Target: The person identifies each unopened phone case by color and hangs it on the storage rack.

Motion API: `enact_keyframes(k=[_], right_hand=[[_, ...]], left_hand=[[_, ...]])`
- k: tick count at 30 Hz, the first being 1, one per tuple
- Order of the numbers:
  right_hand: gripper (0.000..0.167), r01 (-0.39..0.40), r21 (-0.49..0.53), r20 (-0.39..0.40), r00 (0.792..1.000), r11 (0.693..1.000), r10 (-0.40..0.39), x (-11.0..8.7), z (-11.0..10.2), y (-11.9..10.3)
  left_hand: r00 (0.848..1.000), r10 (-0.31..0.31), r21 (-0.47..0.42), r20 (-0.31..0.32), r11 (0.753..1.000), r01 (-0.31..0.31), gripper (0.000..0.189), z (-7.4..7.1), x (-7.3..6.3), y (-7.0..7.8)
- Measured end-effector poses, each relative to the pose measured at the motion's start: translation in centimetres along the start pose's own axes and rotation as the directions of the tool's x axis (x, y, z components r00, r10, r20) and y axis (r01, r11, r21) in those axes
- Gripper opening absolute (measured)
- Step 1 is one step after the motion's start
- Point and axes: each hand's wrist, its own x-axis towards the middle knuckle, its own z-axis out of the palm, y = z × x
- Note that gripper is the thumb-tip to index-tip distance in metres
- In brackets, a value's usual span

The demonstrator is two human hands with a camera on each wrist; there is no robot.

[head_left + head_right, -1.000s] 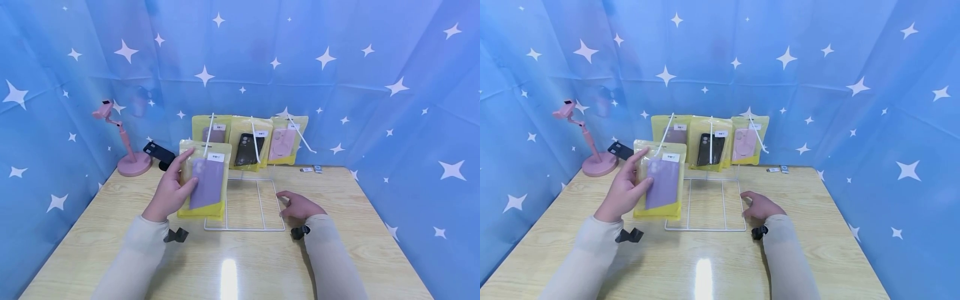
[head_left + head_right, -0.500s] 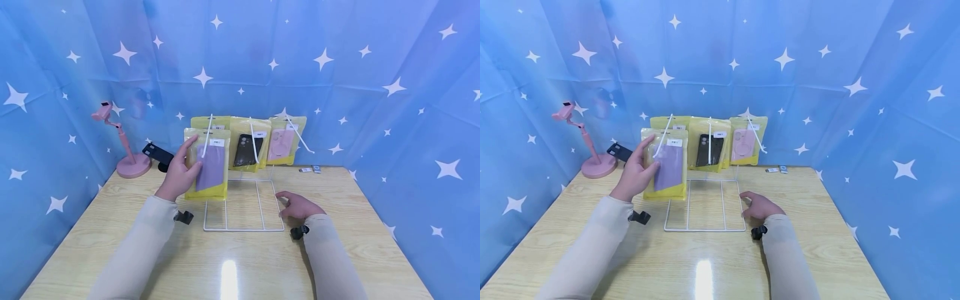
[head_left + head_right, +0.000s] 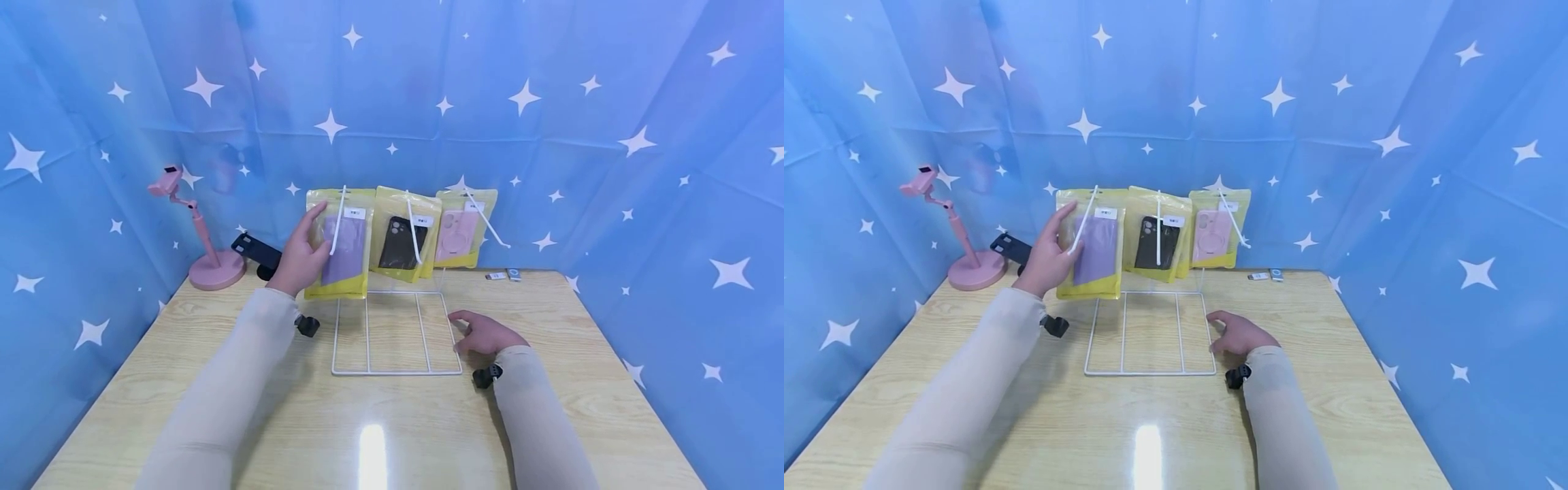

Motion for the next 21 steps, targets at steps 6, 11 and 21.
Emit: enact_keyframes(k=[6, 11, 21], right_hand=[[0.075, -0.002, -0.027, 0.001, 1.0, 1.0, 0.002, 0.4, -0.2, 0.0], [0.074, -0.01, -0.025, 0.0, 1.0, 1.0, 0.01, 0.7, -0.2, 0.0], [0.072, 0.004, -0.052, -0.003, 1.0, 0.999, -0.004, 0.6, -0.2, -0.2]], left_hand=[[1.0, 0.003, 0.069, -0.009, 0.998, -0.002, 0.074, 0.3, 1.7, -0.5], [1.0, 0.01, 0.105, 0.021, 0.994, -0.012, 0.076, -0.1, 2.5, -0.9], [0.996, -0.016, 0.215, 0.089, 0.977, -0.003, 0.074, -2.5, 1.3, -1.8]])
